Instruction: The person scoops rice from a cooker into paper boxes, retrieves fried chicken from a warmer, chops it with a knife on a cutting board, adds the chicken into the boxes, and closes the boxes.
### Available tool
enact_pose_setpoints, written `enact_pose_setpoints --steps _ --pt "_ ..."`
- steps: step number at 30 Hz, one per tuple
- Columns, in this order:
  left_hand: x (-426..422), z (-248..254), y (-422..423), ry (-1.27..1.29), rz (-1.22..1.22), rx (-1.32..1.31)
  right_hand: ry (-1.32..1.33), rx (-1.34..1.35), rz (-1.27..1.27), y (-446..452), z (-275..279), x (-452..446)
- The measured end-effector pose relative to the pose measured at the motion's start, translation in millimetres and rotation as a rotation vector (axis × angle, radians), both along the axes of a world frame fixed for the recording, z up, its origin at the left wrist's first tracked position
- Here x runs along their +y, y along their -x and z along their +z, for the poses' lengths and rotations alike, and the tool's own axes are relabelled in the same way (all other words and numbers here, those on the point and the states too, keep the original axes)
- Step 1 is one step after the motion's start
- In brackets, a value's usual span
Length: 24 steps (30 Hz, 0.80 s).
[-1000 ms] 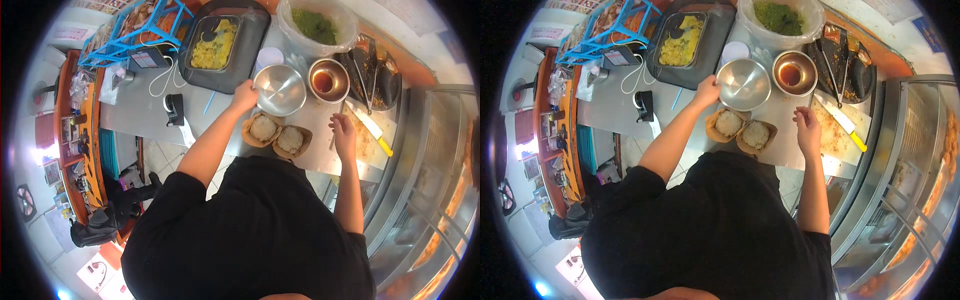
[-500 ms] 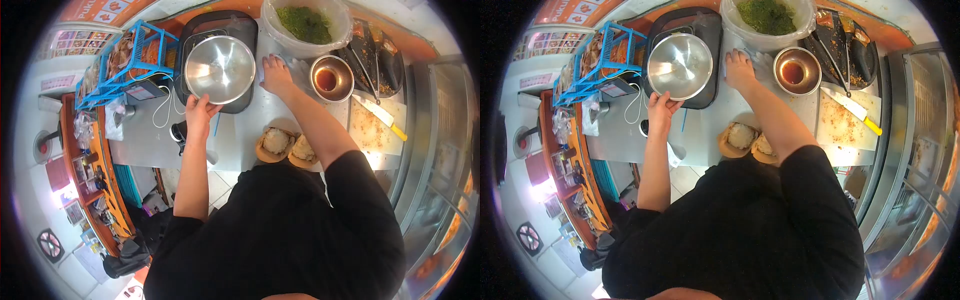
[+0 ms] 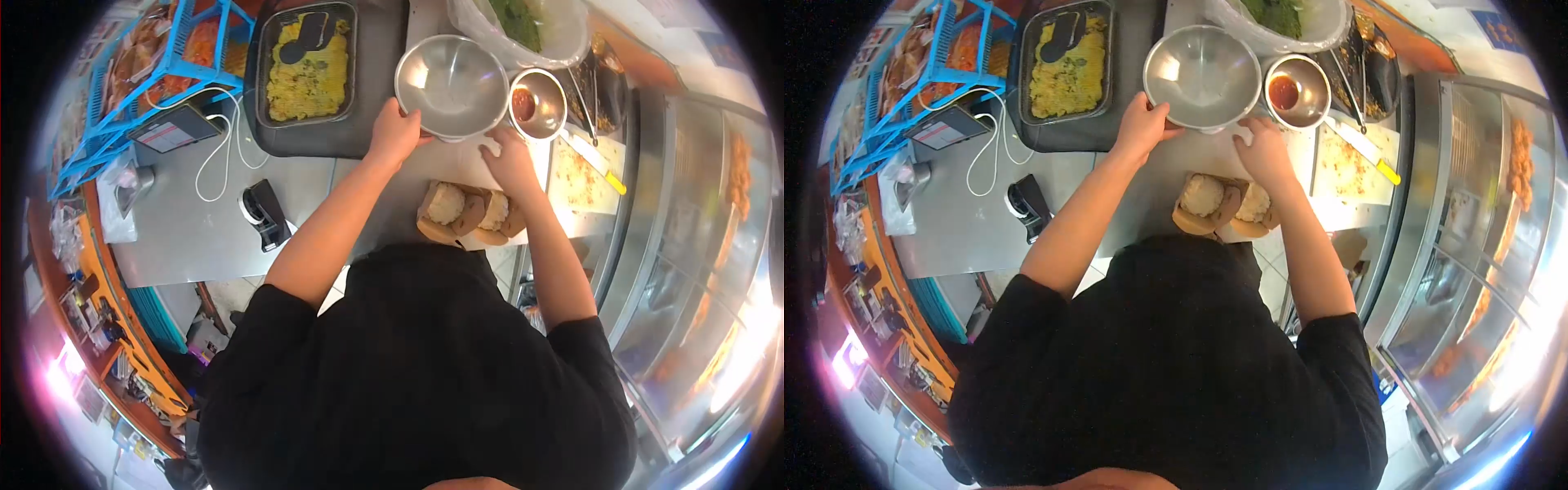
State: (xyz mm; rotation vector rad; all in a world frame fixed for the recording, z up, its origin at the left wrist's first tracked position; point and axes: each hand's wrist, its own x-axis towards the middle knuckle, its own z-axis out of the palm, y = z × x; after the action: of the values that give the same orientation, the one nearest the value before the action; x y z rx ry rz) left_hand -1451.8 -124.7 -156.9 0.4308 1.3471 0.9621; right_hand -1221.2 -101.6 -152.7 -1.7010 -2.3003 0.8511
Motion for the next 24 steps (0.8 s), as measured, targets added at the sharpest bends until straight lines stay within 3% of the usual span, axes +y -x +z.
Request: enact_pose_setpoints --steps 1,3,7,9,10,13,14,17,19,20,21,22,24 --pt "-1.0 -2.3 -4.9 -0.003 0.015 0.053 0.003 -0.009 -0.017 -6.1 4.3 -0.8" --pt "-3.2 -7.3 -14.9 -0.01 0.01 0.102 0.288 0.018 -0.199 -16.5 6.7 2.4" --pt "-17.6 -12.9 -31.0 0.016 0.136 -0.11 0.371 -0.071 -0.15 -12.0 -25.5 16.8" --pt "-24.0 -13.5 -33.2 0.001 0.196 -0.201 0.653 0.008 -0.285 -0.6 -36.4 27.5" --pt "-26.3 -14.2 -31.1 0.003 0.156 -0.212 0.654 0.007 -0.285 -2.5 -45.5 35.4" --pt "-32.8 -19.3 -22.4 0.008 0.06 -0.2 0.736 0.392 -0.486 -5.8 -67.4 45.3" --pt "-35.8 -20.8 -18.8 0.011 -0.008 -0.174 0.746 0.386 -0.481 -6.0 -69.3 45.8" --pt "-37.9 -30.3 -5.8 0.054 -0.111 -0.068 0.64 0.499 -0.351 -1.0 -68.9 39.5" --pt "-41.3 -47.0 -2.7 0.087 -0.085 -0.061 0.547 0.116 -0.059 9.4 -49.2 48.2" --pt "-44.2 -51.3 -2.6 0.085 -0.117 0.028 0.569 0.232 -0.032 1.8 -77.1 52.9" --pt "-48.5 -52.2 -2.3 0.085 -0.182 0.093 0.496 -0.1 0.029 14.4 -62.2 54.8" --pt "-59.0 -51.1 -6.2 0.114 -0.18 0.087 0.58 -0.025 0.023 10.9 -62.3 54.9" --pt "-58.0 -45.1 -11.2 0.047 -0.272 0.25 0.05 0.031 0.38 13.9 -93.4 58.6"
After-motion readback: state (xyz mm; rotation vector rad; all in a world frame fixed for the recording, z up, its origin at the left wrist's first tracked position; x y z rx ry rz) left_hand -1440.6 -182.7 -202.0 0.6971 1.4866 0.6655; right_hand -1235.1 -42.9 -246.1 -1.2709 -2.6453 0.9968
